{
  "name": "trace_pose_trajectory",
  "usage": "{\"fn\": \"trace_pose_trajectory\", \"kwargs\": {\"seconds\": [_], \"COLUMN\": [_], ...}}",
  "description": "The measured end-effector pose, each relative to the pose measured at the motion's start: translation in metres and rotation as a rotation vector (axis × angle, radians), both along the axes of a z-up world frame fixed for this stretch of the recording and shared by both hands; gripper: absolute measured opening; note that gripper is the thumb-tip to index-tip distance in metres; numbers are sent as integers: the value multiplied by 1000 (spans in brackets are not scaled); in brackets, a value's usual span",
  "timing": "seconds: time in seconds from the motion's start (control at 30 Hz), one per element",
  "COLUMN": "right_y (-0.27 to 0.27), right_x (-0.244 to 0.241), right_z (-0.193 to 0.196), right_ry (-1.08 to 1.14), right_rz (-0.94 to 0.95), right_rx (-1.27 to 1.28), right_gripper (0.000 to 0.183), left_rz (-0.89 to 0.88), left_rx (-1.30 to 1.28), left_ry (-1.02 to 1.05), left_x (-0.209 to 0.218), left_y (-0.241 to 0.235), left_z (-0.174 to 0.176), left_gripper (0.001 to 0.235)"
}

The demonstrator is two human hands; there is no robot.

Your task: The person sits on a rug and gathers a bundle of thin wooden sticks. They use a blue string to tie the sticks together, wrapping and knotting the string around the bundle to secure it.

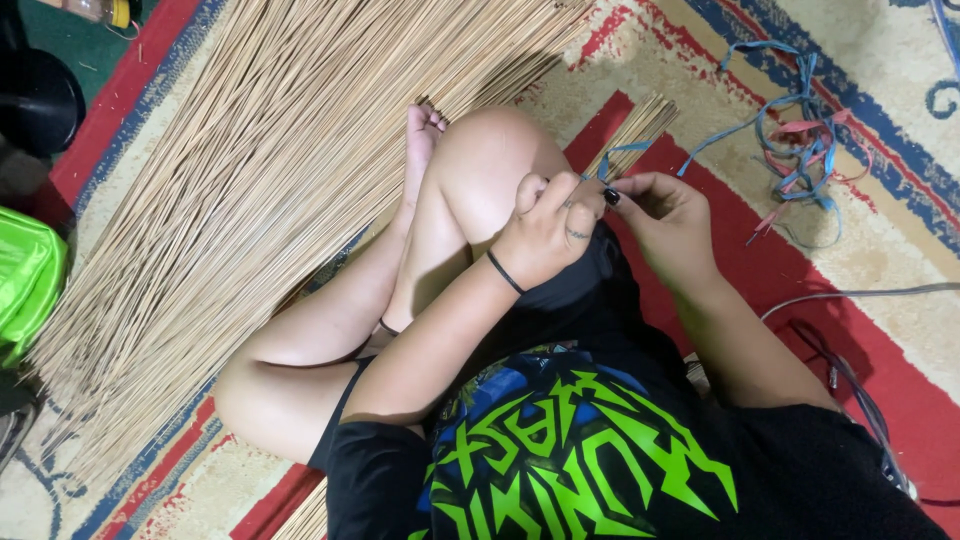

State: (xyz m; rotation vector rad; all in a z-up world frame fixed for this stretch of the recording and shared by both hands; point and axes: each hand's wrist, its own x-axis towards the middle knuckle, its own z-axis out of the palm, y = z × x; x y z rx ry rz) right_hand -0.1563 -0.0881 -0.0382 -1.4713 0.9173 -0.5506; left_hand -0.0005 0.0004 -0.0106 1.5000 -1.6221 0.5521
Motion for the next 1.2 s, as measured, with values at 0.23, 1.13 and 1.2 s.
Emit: {"fn": "trace_pose_trajectory", "kwargs": {"seconds": [0.23, 1.13, 1.2], "right_y": [-8, 7, 7], "right_x": [8, 12, 11], "right_z": [18, 25, 20], "right_ry": [-21, -271, -284], "right_rz": [87, -161, -163], "right_rx": [202, 727, 737], "right_gripper": [14, 17, 17], "left_rz": [-74, -40, -54], "left_rx": [88, 120, 45], "left_ry": [126, 230, 173], "left_x": [8, 17, 16], "left_y": [4, 6, 6], "left_z": [-17, -17, -17], "left_gripper": [26, 13, 13]}}
